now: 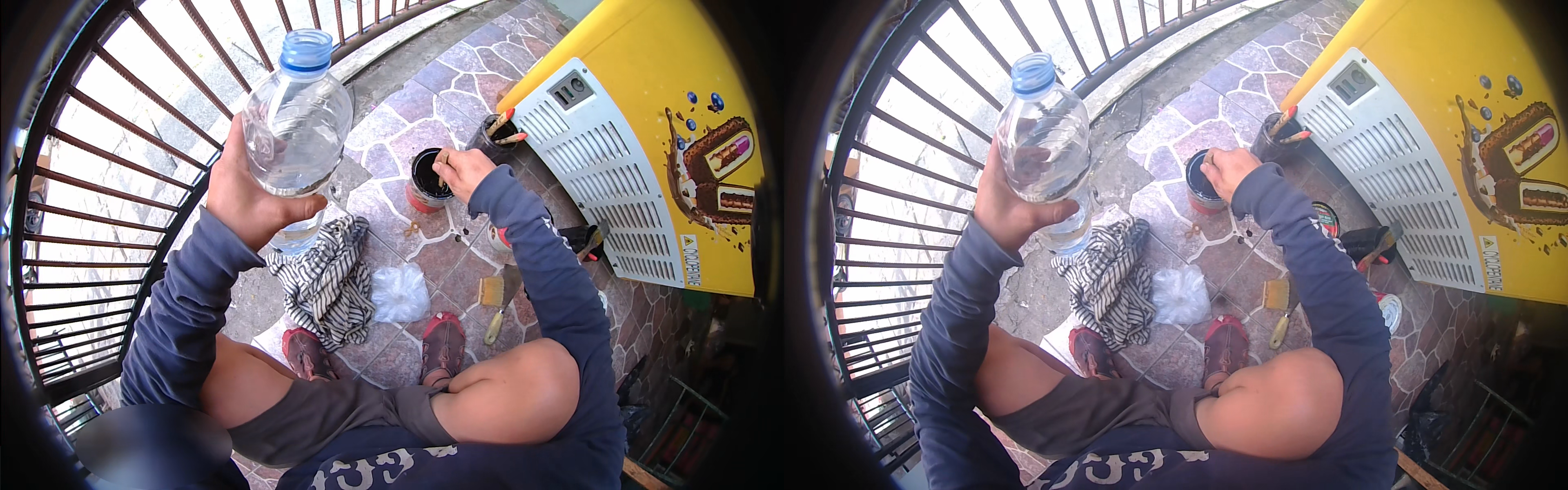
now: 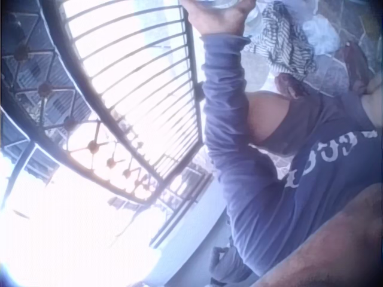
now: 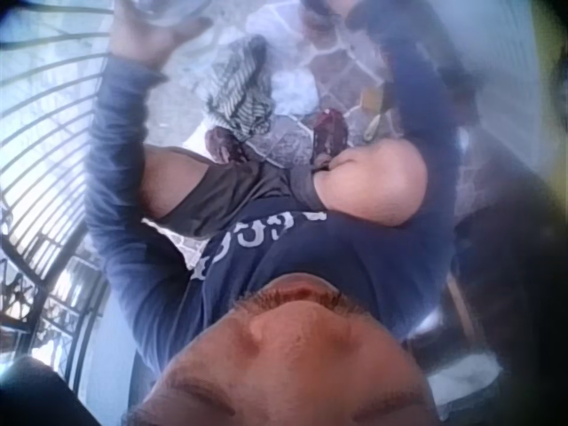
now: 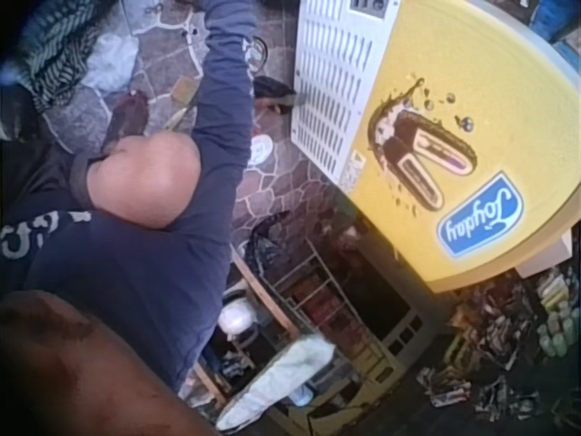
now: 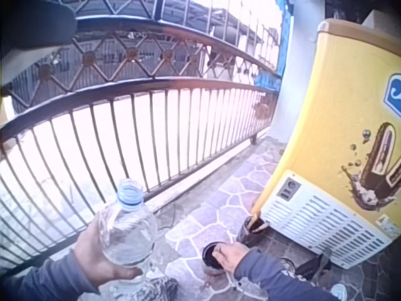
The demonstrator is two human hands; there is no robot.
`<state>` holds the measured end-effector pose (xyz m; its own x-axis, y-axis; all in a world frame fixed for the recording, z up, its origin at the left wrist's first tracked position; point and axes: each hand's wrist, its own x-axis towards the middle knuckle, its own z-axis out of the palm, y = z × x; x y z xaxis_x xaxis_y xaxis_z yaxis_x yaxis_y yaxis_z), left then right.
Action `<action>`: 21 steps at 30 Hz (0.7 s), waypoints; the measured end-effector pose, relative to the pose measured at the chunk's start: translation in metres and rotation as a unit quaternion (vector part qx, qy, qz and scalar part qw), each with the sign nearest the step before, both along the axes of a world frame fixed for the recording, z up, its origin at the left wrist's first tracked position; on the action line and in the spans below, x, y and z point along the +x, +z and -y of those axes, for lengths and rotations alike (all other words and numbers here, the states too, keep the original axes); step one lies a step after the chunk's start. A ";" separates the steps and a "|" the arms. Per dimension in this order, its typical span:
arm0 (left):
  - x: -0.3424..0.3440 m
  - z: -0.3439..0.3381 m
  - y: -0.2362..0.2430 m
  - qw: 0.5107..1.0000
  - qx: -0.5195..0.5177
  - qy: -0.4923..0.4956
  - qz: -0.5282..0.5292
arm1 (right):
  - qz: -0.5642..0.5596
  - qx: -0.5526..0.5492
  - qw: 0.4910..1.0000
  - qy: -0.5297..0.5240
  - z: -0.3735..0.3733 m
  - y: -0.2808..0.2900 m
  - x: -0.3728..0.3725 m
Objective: The person sits on a tiled floor and prepares paint by pouring water from a plastic bottle into a paint can. They stir the mixture with a wooden stick, wipe their hands with a cloth, and handle a small white bottle and a paintbrush.
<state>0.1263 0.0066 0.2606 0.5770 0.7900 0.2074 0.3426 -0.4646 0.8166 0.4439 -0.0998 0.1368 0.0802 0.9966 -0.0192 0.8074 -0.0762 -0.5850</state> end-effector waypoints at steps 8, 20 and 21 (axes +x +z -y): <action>0.004 -0.003 0.000 1.000 0.007 -0.002 0.003 | 0.139 -0.015 0.987 -0.075 0.000 0.002 -0.004; 0.011 -0.003 0.001 1.000 -0.002 -0.003 -0.002 | 0.068 -0.026 0.997 -0.010 0.001 0.004 -0.006; 0.013 -0.003 0.001 1.000 -0.001 -0.006 0.004 | -0.030 -0.040 0.999 0.006 0.000 0.003 -0.007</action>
<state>0.1388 0.0093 0.2611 0.5841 0.7836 0.2114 0.3301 -0.4673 0.8202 0.4369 -0.1003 0.1399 0.0655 0.9925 -0.1030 0.7722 -0.1158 -0.6247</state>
